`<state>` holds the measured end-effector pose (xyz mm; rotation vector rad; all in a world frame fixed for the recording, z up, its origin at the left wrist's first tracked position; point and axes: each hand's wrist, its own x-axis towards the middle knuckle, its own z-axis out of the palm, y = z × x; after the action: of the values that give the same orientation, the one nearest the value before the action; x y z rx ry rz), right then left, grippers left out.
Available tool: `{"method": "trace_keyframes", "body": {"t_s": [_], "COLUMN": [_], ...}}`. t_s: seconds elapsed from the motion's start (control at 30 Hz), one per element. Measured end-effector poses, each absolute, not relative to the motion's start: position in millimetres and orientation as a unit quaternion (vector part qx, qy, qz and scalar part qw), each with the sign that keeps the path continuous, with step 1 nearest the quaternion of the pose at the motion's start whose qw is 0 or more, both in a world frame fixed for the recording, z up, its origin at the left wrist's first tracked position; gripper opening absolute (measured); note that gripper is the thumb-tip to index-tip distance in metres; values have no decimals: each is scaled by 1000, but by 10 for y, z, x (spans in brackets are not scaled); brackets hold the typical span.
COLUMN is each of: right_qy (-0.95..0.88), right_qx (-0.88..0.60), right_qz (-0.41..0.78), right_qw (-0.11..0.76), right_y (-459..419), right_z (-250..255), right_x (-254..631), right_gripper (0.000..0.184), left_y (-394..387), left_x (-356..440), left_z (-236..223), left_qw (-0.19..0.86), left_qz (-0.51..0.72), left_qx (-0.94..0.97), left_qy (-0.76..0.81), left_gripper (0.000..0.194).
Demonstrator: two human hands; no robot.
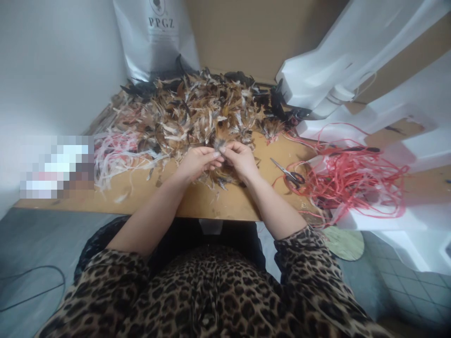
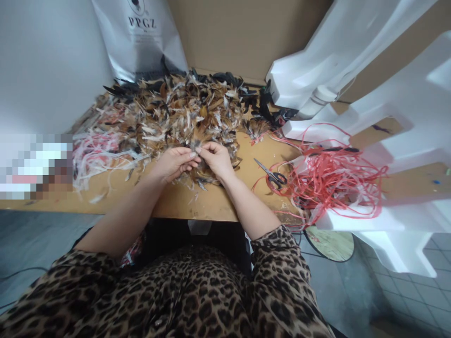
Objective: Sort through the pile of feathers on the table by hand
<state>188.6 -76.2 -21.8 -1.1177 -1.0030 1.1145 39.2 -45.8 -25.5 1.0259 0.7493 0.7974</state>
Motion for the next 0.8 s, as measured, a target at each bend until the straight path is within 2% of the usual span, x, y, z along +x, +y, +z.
{"method": "trace_keyframes", "body": {"t_s": [0.2,0.3,0.37,0.47,0.53,0.8], "right_qy": [-523,-624,-707,-779,-790,-816], "right_qx": [-511,-551,-567,-583,-592,-572], "right_qz": [432,341,255,141,103,56], "right_qw": [528,436,338,184,125,57], "right_y": [-742,-758,-780,-824,-859,-938], "right_z": [-208,-124,-59,26,65,19], "right_x": [2128,2370,2496,2567,2547,2367], "right_gripper": [25,15,10,19,27,35], "left_y": [-441,-415,-402,-399,-407,-403], "left_x": [387,377,373,373,376,370], "left_z": [-243,-246,-250,-247,-236,-225], "left_qw": [700,697,697,698,699,715], "left_qz": [374,399,408,404,394,393], "left_qx": [488,472,466,467,465,444], "left_qy": [362,365,361,363,374,370], "left_gripper": [18,19,18,18,18,19]}}
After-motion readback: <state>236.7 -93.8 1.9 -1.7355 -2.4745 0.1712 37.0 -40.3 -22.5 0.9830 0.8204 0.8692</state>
